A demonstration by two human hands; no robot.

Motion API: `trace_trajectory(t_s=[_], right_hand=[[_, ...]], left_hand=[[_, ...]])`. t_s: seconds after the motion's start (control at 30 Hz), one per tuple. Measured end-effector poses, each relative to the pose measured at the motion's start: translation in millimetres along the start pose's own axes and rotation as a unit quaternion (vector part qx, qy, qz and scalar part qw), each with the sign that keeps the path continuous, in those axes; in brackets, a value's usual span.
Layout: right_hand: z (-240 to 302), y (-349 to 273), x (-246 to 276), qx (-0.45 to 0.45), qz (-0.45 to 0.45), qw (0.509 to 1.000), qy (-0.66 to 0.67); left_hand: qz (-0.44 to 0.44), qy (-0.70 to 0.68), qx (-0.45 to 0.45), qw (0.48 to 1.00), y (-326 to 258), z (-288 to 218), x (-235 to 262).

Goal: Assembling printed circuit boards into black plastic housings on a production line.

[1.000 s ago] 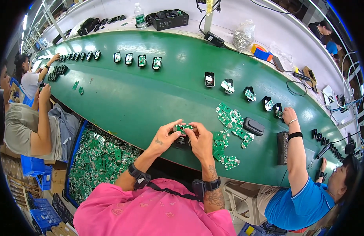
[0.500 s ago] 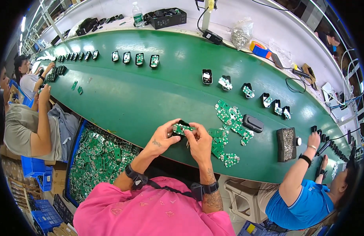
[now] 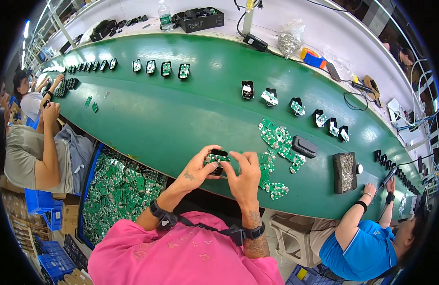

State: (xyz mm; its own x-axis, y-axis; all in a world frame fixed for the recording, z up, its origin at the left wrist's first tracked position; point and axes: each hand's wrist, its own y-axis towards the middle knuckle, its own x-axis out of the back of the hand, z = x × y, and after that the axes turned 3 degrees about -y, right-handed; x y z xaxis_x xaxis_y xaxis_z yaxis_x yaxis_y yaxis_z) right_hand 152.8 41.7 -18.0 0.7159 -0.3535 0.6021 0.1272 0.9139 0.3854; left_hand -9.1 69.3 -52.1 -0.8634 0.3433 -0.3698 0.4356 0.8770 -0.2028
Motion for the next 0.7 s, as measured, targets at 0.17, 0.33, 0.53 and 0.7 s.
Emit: trace_trajectory(t_s=[0.17, 0.33, 0.53, 0.7], right_hand=[[9, 4, 1, 0.054, 0.097, 0.993, 0.050], [9, 0, 0, 0.084, 0.070, 0.991, 0.081], [20, -5, 5, 0.120, 0.020, 0.989, 0.085], [34, -9, 11, 0.125, -0.038, 0.991, 0.020]], left_hand=[[0.004, 0.054, -0.057, 0.997, -4, -7, -8], [-0.025, 0.195, -0.133, 0.971, -9, -8, -9], [-0.062, 0.271, -0.213, 0.937, -21, -25, -18], [-0.104, 0.264, -0.241, 0.928, -30, -37, -30]])
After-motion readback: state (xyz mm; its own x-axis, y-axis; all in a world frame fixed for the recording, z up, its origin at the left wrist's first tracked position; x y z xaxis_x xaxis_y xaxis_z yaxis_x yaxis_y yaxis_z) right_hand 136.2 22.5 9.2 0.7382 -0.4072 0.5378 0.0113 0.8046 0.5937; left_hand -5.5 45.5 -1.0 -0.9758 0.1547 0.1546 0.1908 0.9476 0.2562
